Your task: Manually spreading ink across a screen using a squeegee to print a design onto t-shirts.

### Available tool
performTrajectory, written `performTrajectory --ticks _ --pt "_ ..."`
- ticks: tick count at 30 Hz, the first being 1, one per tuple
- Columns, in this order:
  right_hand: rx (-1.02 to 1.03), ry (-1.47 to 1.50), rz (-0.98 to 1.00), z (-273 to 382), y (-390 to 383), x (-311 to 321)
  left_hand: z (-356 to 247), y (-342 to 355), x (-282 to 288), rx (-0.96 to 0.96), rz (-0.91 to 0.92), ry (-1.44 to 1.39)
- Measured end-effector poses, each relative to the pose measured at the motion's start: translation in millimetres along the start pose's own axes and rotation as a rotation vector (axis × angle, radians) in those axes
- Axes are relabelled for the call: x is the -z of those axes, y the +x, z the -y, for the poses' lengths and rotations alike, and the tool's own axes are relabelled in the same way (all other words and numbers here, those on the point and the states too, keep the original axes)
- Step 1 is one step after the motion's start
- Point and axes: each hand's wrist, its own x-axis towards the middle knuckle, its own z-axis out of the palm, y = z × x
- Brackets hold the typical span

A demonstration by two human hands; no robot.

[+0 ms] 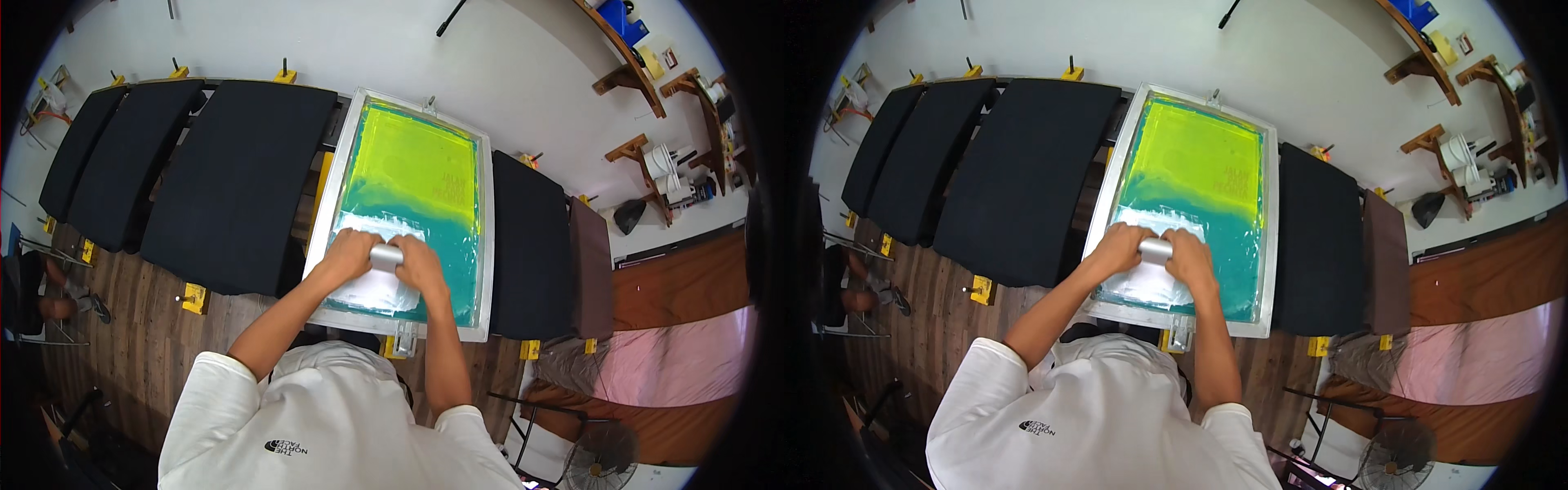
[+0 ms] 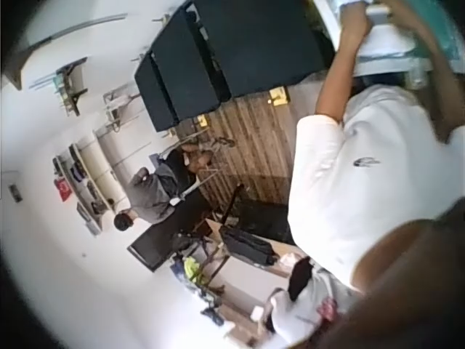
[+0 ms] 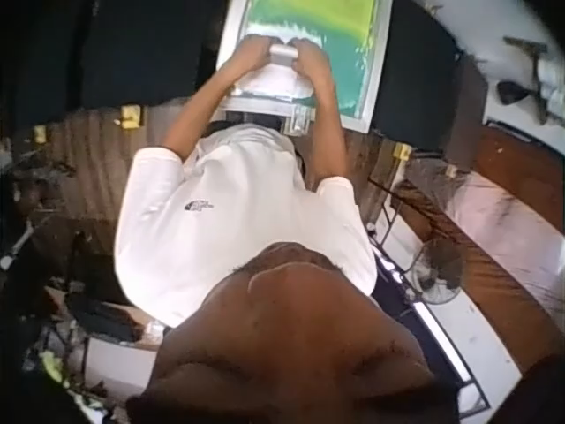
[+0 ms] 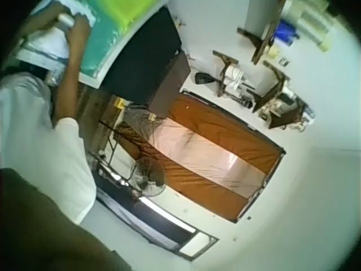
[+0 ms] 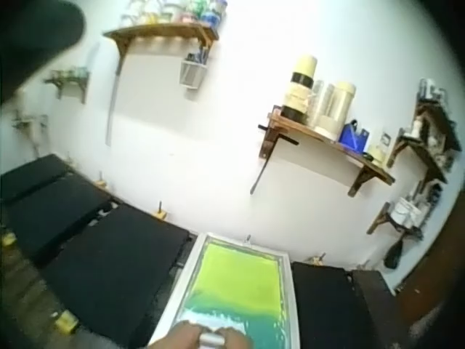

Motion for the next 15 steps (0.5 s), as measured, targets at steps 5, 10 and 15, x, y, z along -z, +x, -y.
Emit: performTrajectory --ticks 5,10,15 --pt "0.076 0.076 -0.125 -5.5 -37.9 -31.5 -6.3 -35.1 -29.3 0.044 0.01 -0.069" --pt "0.015 0.088 -0.079 30.1 -103.7 -32.7 -34.7 -107.8 -49.1 0.04 -0.045 -0.01" --pt "0.032 0.11 0.012 24.6 -71.4 -14.3 -36.4 -70.8 -18.3 0.098 0.062 0.016"
